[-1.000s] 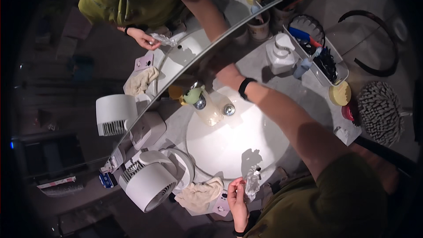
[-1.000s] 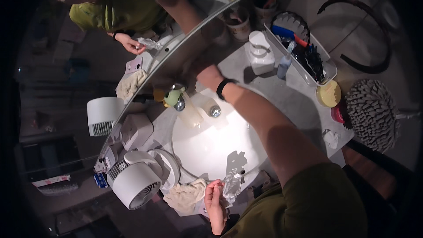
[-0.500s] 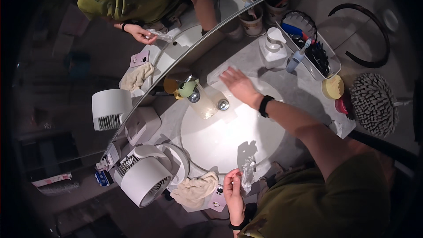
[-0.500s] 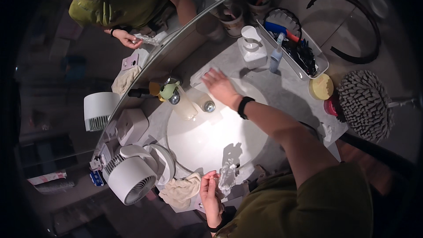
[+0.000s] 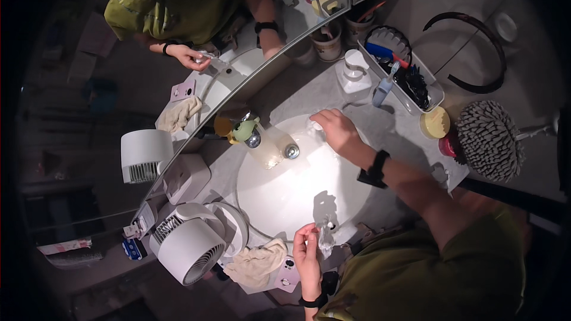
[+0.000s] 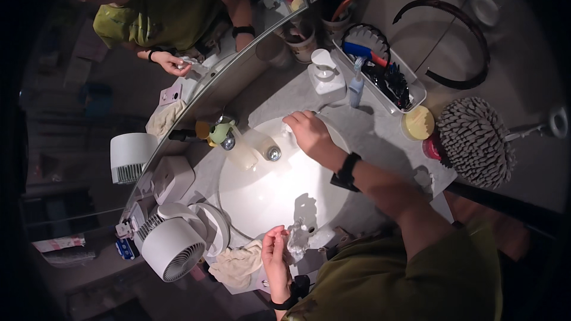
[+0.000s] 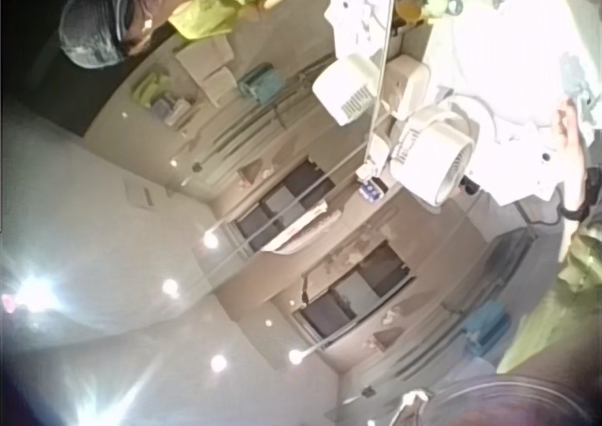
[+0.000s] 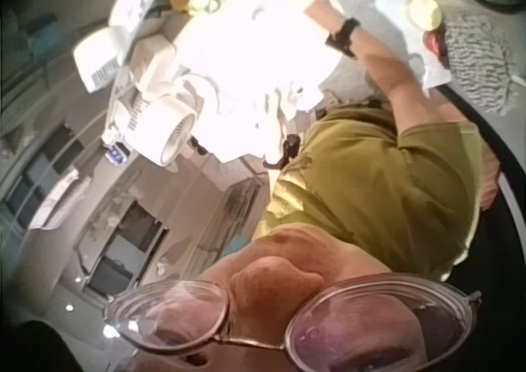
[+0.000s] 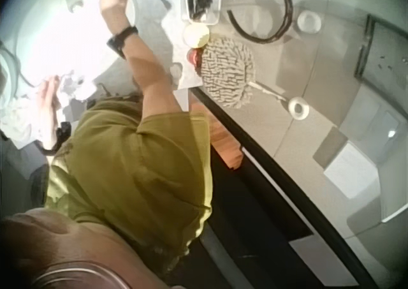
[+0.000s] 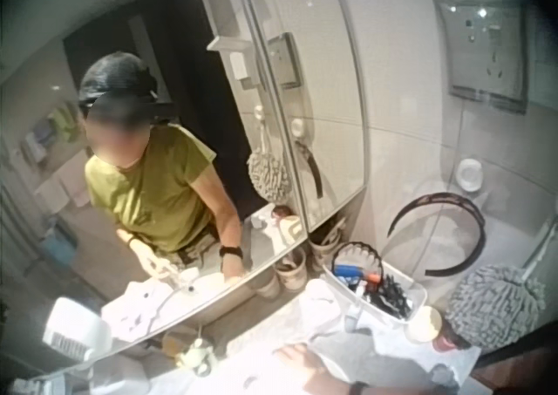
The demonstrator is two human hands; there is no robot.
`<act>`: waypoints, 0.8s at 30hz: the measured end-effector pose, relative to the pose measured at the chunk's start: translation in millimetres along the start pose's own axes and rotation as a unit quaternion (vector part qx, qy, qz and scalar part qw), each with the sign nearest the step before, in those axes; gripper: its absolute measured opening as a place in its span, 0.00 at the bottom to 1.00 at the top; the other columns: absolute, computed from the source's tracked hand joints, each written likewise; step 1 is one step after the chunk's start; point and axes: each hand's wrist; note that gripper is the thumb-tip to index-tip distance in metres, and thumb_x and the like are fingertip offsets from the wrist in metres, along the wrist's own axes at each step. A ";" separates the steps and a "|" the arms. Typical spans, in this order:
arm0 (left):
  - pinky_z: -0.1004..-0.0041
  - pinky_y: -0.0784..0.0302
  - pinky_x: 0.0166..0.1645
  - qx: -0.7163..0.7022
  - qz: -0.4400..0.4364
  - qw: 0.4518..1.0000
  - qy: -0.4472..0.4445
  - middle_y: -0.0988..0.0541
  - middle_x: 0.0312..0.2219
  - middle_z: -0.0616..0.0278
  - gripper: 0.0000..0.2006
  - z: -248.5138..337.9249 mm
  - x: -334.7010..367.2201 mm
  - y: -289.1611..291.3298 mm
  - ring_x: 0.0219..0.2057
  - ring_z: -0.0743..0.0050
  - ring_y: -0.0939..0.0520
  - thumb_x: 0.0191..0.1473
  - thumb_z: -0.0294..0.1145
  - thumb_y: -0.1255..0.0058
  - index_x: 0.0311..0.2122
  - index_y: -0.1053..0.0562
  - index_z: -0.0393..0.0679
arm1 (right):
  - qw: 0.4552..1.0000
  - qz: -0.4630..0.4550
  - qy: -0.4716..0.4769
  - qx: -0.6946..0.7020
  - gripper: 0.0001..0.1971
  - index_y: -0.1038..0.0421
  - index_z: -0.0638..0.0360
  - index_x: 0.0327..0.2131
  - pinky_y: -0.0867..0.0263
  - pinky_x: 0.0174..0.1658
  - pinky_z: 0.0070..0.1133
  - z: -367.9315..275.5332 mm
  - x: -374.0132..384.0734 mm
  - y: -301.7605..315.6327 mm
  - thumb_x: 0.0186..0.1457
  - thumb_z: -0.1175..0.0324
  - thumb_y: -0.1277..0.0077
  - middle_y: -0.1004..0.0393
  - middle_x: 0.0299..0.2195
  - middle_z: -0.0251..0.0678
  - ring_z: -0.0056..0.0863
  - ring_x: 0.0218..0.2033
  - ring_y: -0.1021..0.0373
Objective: The person cleans a bathroom by washing a soap dispenser, wiping the vanity counter with a cloth, cleaning a mop head over the sink, and then wiping the walls and a mop handle in the shower area with a cloth.
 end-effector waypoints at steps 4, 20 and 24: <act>0.78 0.37 0.52 0.077 -0.075 0.992 -0.061 0.28 0.40 0.63 0.11 22.1 23.6 -24.0 0.43 0.78 0.29 0.60 0.31 0.55 0.45 0.31 0.37 | 0.973 0.210 0.055 0.076 0.16 0.28 0.60 0.40 0.33 0.44 0.27 -20.2 -2.9 53.2 0.44 0.81 0.56 0.28 0.37 0.37 0.37 0.41 0.32; 0.65 0.38 0.60 0.410 -0.245 0.794 -0.376 0.40 0.57 0.40 0.57 42.4 266.1 -199.3 0.57 0.49 0.35 0.25 0.30 0.28 0.62 0.52 0.31 | 0.968 0.123 -0.042 0.216 0.24 0.27 0.62 0.38 0.37 0.48 0.32 1.2 -110.9 107.1 0.35 0.86 0.66 0.29 0.39 0.49 0.49 0.43 0.33; 0.65 0.37 0.58 0.327 -0.310 0.843 -0.293 0.38 0.56 0.45 0.54 42.8 281.5 -210.0 0.56 0.51 0.33 0.25 0.33 0.28 0.59 0.48 0.33 | 0.967 0.111 -0.030 0.227 0.25 0.28 0.64 0.39 0.37 0.48 0.33 -0.5 -110.9 117.0 0.35 0.88 0.65 0.30 0.39 0.45 0.46 0.43 0.34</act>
Point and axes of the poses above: each hand's wrist, its own x-axis towards the middle knuckle, its own y-axis out of the back of the hand, z = x × y
